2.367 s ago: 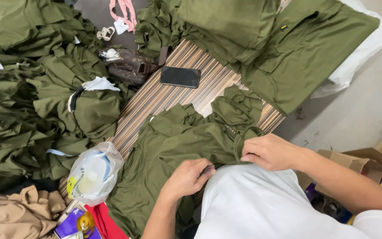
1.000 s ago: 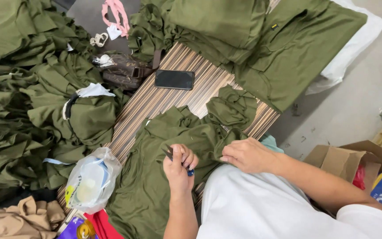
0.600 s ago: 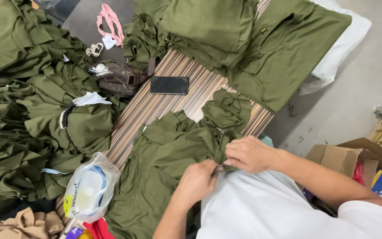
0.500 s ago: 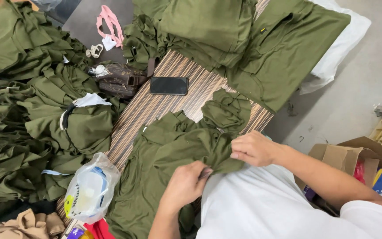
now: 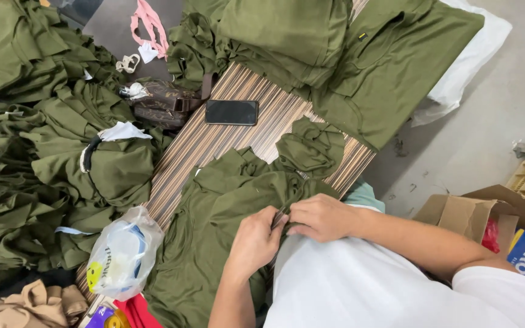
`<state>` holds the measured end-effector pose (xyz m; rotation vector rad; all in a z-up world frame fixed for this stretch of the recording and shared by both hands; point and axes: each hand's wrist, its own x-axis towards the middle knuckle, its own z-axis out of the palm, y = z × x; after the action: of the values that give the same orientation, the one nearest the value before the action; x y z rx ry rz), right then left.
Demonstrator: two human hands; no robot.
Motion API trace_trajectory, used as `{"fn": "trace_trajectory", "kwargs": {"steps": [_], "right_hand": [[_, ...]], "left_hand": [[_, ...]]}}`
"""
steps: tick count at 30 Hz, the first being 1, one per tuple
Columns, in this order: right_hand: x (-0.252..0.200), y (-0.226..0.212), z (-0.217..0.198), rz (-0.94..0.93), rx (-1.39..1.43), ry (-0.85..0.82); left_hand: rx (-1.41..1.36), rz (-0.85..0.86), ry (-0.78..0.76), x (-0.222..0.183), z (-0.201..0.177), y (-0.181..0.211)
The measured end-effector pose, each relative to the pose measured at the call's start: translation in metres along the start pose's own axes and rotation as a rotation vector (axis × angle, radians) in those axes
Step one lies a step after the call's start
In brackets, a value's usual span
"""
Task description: Trimming loose threads from olive green shirts using a small hand tool on a work table in a factory setting.
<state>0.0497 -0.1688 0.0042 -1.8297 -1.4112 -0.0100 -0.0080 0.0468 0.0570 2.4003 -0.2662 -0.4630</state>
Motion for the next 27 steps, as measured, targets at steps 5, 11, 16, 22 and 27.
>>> {"fn": "trace_trajectory", "kwargs": {"steps": [5,11,16,22,27], "right_hand": [[0.011,-0.015,-0.031,-0.045,-0.079,0.092],[-0.026,0.041,-0.068,0.163,-0.031,0.172],[0.004,0.006,-0.068,0.238,0.113,0.238],[0.027,-0.004,-0.035,0.232,0.350,0.237],[0.020,-0.001,-0.043,0.306,0.417,0.231]], "left_hand": [[-0.083,0.049,0.009,-0.006,0.000,0.002],[0.033,-0.006,0.043,-0.026,-0.025,-0.016],[-0.259,-0.052,0.179,-0.024,-0.041,0.005],[-0.502,0.343,0.484,0.018,-0.012,0.017],[-0.344,0.278,0.398,0.015,-0.006,0.004]]}}
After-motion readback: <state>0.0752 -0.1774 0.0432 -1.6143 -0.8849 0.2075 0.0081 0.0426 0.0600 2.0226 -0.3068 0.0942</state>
